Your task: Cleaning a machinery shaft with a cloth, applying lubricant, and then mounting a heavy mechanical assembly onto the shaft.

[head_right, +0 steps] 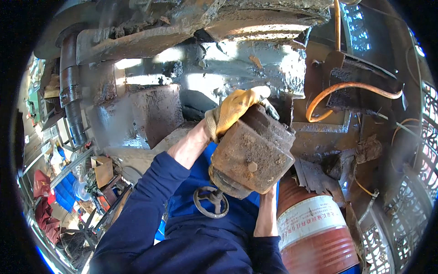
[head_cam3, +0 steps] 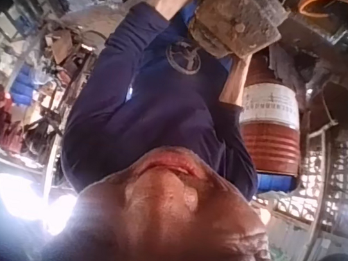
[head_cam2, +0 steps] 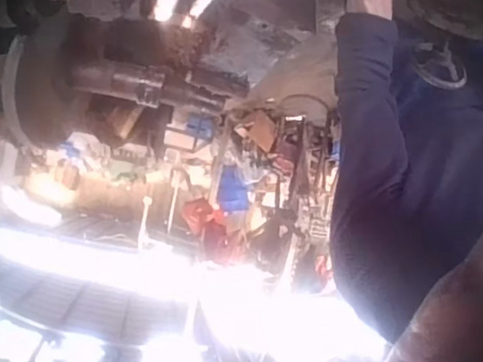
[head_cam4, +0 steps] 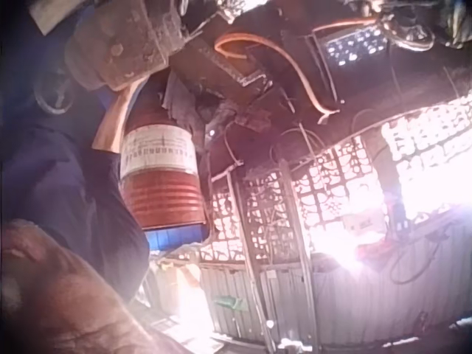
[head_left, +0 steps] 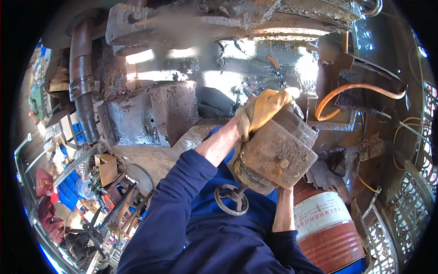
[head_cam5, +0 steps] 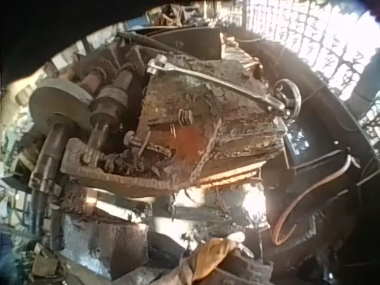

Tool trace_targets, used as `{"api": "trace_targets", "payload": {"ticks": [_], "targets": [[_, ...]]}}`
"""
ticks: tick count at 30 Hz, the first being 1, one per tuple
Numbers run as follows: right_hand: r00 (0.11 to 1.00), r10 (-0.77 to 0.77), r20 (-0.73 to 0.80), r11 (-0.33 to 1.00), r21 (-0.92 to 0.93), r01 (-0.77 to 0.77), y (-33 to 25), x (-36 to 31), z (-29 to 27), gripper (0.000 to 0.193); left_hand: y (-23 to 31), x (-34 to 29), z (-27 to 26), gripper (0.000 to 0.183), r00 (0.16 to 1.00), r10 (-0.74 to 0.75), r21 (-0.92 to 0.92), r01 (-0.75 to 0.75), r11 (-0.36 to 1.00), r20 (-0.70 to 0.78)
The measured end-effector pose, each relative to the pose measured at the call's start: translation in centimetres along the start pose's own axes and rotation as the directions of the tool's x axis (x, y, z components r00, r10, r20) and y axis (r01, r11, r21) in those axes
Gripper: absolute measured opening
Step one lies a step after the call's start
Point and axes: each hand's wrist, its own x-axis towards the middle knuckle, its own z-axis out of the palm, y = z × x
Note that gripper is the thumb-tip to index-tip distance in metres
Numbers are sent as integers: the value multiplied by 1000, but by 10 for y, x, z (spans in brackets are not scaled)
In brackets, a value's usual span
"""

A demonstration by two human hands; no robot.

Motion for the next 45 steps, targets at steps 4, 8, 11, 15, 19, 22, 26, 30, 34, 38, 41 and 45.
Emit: {"api": "trace_targets", "payload": {"ticks": [4, 8, 11, 15, 19, 22, 26, 30, 34, 38, 41, 45], "targets": [[999, 28, -21, 999, -23, -29, 9, -10, -6, 47, 21, -14, 34, 48, 975, -103, -357, 27, 934, -198], [996, 84, -20, 993, -83, -86, 19, -18, -14, 46, 44, -46, 33, 20, 962, -268, -497, 212, 841, -43], [993, 114, 2, 983, -142, -113, 20, -22, -16, 46, 58, -71, 34, 23, 956, -281, -588, 179, 789, -87], [989, 131, 68, 968, -226, -113, 19, -21, -7, 45, 99, -109, 33, 30, 943, -274, -753, 38, 657, -191], [983, 134, 126, 943, -321, -88, 19, -33, 5, 44, 81, -143, 13, 46, 983, -137, -693, 14, 721, -122], [975, 143, 171, 918, -391, -66, 27, -41, 22, 44, 87, -172, 8, 49, 986, -45, -860, -116, 497, -159], [962, 158, 221, 880, -474, -35, 43, -49, 49, 43, 122, -225, -22, 51, 969, 13, -808, -212, 549, -246], [947, 190, 261, 841, -541, -19, 72, -54, 79, 43, 140, -260, -51, 48, 957, 43, -819, -270, 507, -288], [933, 223, 281, 804, -595, -13, 106, -59, 105, 42, 160, -300, -82, 48, 880, 2, -587, -320, 743, -476], [934, 222, 280, 774, -633, 5, 139, -56, 128, 42, 181, -313, -110, 33, 829, 19, -471, -336, 816, -559], [941, 212, 265, 753, -658, 16, 160, -56, 139, 42, 181, -328, -135, 37, 822, -117, -482, -206, 852, -557], [957, 169, 234, 733, -679, 36, 173, -57, 147, 41, 188, -332, -144, 41, 720, -155, -464, -253, 849, -676]]}}
